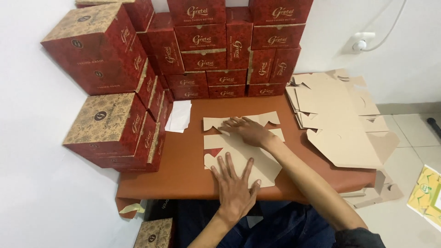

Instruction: Assembling a cardboard box from a flat cutout by folding and tucking flaps.

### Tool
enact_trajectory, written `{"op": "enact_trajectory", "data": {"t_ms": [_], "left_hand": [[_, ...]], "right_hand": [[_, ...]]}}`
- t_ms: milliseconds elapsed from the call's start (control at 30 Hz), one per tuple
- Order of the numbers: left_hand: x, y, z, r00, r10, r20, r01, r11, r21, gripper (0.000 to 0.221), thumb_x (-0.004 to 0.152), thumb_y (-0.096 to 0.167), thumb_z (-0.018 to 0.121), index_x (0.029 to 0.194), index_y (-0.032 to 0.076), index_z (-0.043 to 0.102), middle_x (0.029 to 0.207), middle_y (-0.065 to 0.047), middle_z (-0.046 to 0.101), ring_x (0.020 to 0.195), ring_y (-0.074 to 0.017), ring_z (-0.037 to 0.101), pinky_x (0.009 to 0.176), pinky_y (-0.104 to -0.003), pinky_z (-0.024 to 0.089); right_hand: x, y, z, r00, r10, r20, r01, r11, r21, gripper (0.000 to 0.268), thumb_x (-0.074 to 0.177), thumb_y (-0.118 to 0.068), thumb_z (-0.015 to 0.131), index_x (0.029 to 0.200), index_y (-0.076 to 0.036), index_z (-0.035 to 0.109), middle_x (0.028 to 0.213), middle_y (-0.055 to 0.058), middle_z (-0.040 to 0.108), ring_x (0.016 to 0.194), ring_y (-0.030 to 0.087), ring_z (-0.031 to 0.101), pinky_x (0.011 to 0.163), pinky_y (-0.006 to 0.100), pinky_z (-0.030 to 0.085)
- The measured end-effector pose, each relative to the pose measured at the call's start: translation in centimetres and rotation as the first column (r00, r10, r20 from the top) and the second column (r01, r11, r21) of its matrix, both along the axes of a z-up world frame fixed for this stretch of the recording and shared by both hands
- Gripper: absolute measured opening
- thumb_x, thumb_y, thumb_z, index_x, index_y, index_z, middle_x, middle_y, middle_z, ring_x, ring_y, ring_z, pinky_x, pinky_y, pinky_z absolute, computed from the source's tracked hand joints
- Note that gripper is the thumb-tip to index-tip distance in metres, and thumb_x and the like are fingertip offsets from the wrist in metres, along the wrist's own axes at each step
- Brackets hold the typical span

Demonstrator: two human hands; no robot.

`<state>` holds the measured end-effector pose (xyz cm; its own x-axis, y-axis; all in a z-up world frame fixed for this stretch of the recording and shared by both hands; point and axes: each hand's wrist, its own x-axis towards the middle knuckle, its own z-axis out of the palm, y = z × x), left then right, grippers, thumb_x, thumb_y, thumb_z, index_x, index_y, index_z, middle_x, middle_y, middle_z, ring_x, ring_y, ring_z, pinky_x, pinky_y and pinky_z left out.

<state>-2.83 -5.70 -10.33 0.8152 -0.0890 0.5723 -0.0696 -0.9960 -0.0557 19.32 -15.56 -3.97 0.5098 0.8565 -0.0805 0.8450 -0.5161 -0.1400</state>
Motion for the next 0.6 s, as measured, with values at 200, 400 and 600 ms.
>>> {"op": "enact_trajectory", "data": {"t_ms": [200, 400, 600], "left_hand": [[-0.6, 1.3, 3.7, 0.943, -0.195, -0.268, 0.146, 0.970, -0.194, 0.070, 0.093, 0.051, 0.053, 0.159, 0.030, 0.047, 0.164, -0.045, 0.021, 0.151, -0.0663, 0.018, 0.119, -0.084, 0.004], [-0.8, 4.9, 6.1, 0.881, -0.232, -0.413, 0.144, 0.962, -0.234, 0.062, 0.094, 0.043, 0.051, 0.152, 0.023, 0.055, 0.165, -0.034, 0.030, 0.159, -0.0530, 0.011, 0.117, -0.088, -0.005], [-0.5, 5.0, 7.9, 0.869, -0.238, -0.434, 0.134, 0.957, -0.257, 0.055, 0.095, 0.041, 0.051, 0.145, 0.020, 0.060, 0.164, -0.027, 0.036, 0.158, -0.0511, 0.016, 0.115, -0.090, -0.003]], "right_hand": [[-0.7, -1.1, 1.9, 0.992, -0.126, -0.018, 0.124, 0.989, -0.077, 0.067, 0.107, 0.000, 0.040, 0.165, -0.034, 0.040, 0.174, -0.002, 0.036, 0.159, 0.022, 0.034, 0.126, 0.048, 0.030], [-2.8, -7.6, 1.0, 0.956, -0.292, 0.034, 0.292, 0.956, 0.016, 0.073, 0.102, 0.007, 0.033, 0.163, -0.031, 0.044, 0.169, -0.002, 0.045, 0.152, 0.026, 0.046, 0.118, 0.061, 0.043], [-5.0, -10.4, -1.6, 0.903, -0.305, 0.303, 0.309, 0.950, 0.038, 0.076, 0.095, 0.009, 0.042, 0.164, -0.025, 0.044, 0.163, -0.004, 0.052, 0.144, 0.021, 0.052, 0.109, 0.049, 0.049]]}}
